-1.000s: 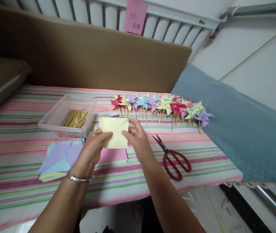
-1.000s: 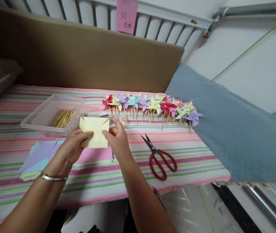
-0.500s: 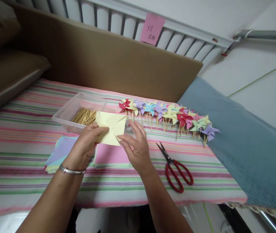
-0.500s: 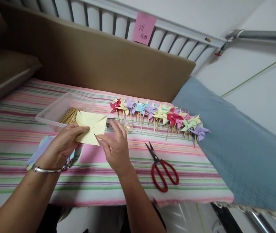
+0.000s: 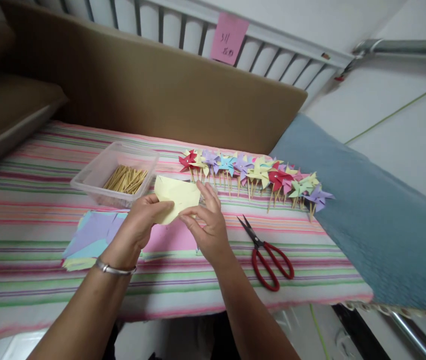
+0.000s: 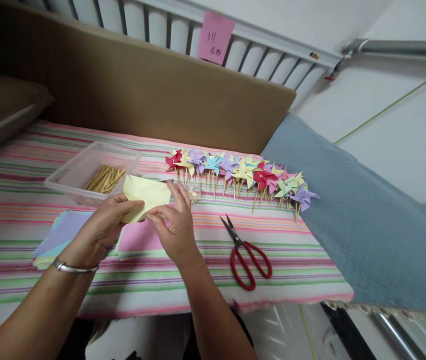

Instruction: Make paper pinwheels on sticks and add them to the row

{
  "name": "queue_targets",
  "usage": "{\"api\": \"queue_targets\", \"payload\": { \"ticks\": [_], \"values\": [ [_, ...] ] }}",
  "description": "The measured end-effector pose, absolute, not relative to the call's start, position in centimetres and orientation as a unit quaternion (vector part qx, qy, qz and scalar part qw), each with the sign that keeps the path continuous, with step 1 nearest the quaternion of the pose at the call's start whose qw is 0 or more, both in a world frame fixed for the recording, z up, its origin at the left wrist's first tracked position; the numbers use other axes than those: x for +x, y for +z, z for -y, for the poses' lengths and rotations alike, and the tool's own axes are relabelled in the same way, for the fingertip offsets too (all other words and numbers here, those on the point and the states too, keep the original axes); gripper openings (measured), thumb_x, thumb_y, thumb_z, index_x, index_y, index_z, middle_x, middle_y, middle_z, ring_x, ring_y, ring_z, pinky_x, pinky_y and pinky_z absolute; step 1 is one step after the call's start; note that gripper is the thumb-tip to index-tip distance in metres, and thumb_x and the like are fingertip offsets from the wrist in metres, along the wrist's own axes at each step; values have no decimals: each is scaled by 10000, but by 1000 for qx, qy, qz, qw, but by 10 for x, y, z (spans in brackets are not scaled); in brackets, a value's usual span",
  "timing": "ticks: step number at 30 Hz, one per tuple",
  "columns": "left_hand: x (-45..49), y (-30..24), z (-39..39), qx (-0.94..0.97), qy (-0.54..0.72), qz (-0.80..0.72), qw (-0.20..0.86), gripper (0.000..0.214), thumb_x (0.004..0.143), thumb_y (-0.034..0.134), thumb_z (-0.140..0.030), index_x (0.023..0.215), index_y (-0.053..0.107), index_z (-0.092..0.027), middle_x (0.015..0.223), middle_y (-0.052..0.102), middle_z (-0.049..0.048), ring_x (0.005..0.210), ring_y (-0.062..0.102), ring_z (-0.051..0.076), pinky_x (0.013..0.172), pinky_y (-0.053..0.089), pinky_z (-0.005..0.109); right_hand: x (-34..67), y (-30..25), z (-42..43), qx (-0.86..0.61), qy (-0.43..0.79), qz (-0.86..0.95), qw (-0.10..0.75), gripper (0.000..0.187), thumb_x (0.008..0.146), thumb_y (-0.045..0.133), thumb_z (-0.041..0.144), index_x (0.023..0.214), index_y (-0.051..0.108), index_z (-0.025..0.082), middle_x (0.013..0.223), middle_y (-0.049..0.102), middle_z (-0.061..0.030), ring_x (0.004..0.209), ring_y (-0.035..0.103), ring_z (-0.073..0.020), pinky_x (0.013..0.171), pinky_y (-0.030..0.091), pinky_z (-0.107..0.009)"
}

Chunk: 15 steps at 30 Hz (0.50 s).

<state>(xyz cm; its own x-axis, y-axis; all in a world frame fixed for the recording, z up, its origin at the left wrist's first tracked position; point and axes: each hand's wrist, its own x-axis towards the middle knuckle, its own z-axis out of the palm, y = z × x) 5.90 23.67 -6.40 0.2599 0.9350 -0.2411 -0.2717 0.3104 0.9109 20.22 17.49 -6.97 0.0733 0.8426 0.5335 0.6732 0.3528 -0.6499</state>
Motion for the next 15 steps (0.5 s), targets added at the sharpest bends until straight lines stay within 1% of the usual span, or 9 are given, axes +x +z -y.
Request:
{"api": "queue_targets", "payload": {
  "ticks": [6,12,15],
  "values": [
    [69,-62,-232,401,432,-432,682,219,521,766,-216,713,715,-125,660,692,36,551,572,125,544,419,228,200,-73,-177,-609,100,631,471,72,807,617,260,765,669,233,1470,380,-55,1410,203,-265,1098,238,-527],
    [72,-63,-230,400,438,-431,680,113,523,755,-180,611,696,-142,550,643,-2,498,539,110,523,413,226,201,-72,-176,-629,87,622,459,90,810,606,268,753,654,218,1448,406,-83,1396,230,-269,1091,246,-517],
    [73,-64,-230,396,438,-431,682,102,523,757,-170,601,695,-149,547,642,-8,490,535,105,521,418,223,200,-71,-175,-634,85,618,456,101,812,602,269,740,647,216,1432,425,-88,1387,251,-268,1089,247,-515]
  ]
}}
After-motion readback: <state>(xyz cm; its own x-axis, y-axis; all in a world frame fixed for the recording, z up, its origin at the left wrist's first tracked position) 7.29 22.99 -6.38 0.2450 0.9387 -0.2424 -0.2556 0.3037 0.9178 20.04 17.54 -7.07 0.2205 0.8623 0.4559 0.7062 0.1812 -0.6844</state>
